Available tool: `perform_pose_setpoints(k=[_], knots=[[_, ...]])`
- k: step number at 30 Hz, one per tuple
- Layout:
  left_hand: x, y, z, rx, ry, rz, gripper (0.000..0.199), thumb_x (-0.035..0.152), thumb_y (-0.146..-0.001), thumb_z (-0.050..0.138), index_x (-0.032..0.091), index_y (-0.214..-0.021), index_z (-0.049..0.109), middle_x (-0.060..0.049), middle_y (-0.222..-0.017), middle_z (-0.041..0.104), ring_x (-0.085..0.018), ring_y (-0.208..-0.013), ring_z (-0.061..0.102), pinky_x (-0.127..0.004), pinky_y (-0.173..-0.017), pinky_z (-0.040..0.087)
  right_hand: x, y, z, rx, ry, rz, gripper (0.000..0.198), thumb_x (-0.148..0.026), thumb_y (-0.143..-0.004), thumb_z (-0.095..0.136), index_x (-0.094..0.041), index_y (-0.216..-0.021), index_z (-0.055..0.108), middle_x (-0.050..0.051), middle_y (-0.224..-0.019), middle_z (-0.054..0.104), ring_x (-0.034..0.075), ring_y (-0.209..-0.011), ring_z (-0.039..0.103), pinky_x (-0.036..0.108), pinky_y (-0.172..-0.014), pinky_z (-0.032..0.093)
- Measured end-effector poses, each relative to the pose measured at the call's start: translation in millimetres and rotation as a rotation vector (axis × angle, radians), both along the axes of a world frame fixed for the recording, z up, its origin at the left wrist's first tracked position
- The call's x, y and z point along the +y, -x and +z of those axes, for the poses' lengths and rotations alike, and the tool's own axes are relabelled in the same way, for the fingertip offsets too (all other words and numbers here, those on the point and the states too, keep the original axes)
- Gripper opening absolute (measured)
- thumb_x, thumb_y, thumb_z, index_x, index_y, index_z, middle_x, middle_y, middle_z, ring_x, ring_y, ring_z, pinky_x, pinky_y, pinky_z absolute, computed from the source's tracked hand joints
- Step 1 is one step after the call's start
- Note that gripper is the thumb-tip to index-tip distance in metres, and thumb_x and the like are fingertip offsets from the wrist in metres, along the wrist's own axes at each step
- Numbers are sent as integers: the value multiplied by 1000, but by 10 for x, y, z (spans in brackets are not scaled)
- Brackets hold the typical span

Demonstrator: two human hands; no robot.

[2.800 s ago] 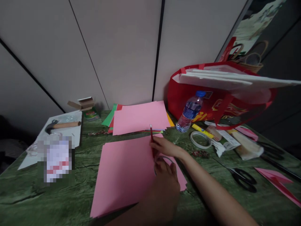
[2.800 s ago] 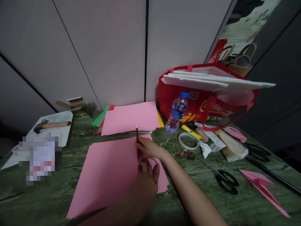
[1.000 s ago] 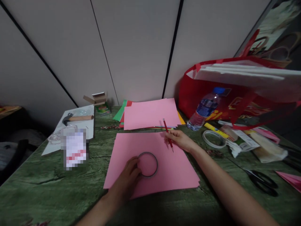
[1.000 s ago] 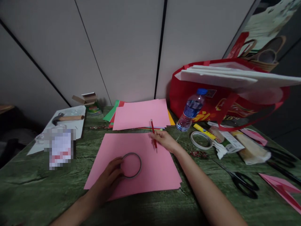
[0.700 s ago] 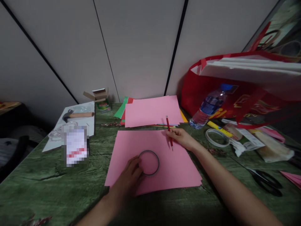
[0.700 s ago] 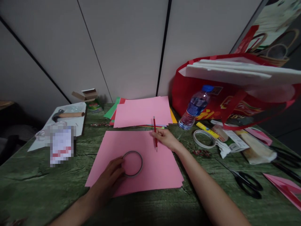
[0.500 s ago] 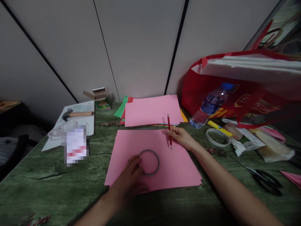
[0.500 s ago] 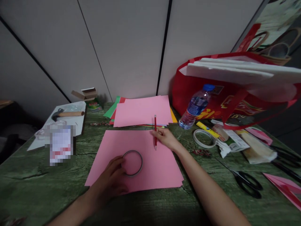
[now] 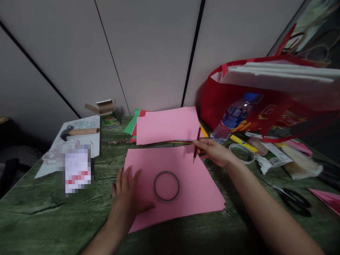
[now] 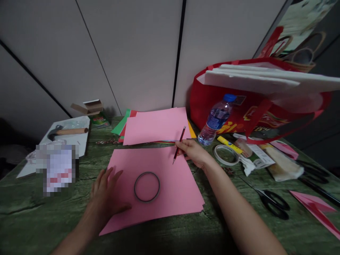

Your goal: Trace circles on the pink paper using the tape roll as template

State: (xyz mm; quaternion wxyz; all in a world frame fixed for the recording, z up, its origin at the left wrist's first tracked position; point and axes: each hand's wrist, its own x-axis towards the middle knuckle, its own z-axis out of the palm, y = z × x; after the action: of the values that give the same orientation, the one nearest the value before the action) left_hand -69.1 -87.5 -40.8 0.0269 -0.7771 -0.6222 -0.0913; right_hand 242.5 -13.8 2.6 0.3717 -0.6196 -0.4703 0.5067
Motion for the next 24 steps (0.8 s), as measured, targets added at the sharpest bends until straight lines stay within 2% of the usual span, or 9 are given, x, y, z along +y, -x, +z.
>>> perform_pose_setpoints(k=[4,7,9,11,13,15,17,20,24], knots=[[-46,-6,0,-46,19,-10,88,36,-50,80,22,-130,44,-15,-143,31,-38,-130,30,-55,-94,39,4,21,1,44,-16,-36,41,-58,-64,65,-18,-64,54,-2,-58,54,11,-57,50,24,-54,40],[-121,-42,-7,-38,-21,-51,81,35,-55,77,23,-128,45,-17,-143,30,-40,-127,32,-56,-86,44,33,24,-37,47,-46,-71,43,-59,-62,66,-18,-62,54,-3,-57,54,11,-56,50,24,-57,41],[-144,-52,-27,-26,-93,-83,75,35,-58,76,21,-126,47,-20,-142,30,-44,-127,31,-61,-85,42,50,24,-59,38,-66,-76,45,-61,-61,66,-17,-61,54,-3,-55,53,11,-55,50,24,-56,41],[-138,-51,-56,-35,-197,-176,65,34,-64,74,18,-122,50,-22,-140,33,-47,-128,28,-66,-89,36,51,40,-69,18,-126,-78,46,-62,-61,66,-18,-58,52,-3,-53,52,10,-53,48,24,-56,41],[-125,-56,-77,-91,-297,-357,48,26,-74,66,16,-118,52,-20,-135,40,-42,-130,28,-63,-95,35,28,82,-60,41,-169,-59,46,-60,-63,67,-18,-56,51,-3,-52,51,9,-52,48,25,-58,44],[-129,-77,-78,-153,-315,-569,36,16,-81,55,17,-117,52,-17,-132,44,-33,-132,30,-51,-96,42,-19,151,-37,143,-112,3,42,-57,-65,68,-18,-58,51,-4,-52,52,9,-51,50,27,-60,48],[-155,-110,-63,-160,-235,-713,35,12,-85,48,21,-118,52,-13,-134,45,-27,-131,34,-40,-93,48,-80,236,-12,276,34,129,38,-53,-67,69,-18,-64,53,-3,-55,55,10,-51,54,30,-62,52],[-206,-143,-58,-169,-121,-733,35,15,-88,46,25,-121,52,-9,-135,46,-23,-124,43,-34,-91,50,-161,359,-2,387,212,316,36,-48,-68,71,-16,-68,56,-4,-54,54,11,-49,56,35,-62,56],[-222,-114,-146,-204,-111,-700,36,15,-89,46,25,-123,51,-9,-135,47,-22,-126,42,-33,-91,50,-204,462,-38,393,240,386,37,-48,-67,72,-15,-67,57,-5,-54,53,9,-48,53,32,-57,56]])
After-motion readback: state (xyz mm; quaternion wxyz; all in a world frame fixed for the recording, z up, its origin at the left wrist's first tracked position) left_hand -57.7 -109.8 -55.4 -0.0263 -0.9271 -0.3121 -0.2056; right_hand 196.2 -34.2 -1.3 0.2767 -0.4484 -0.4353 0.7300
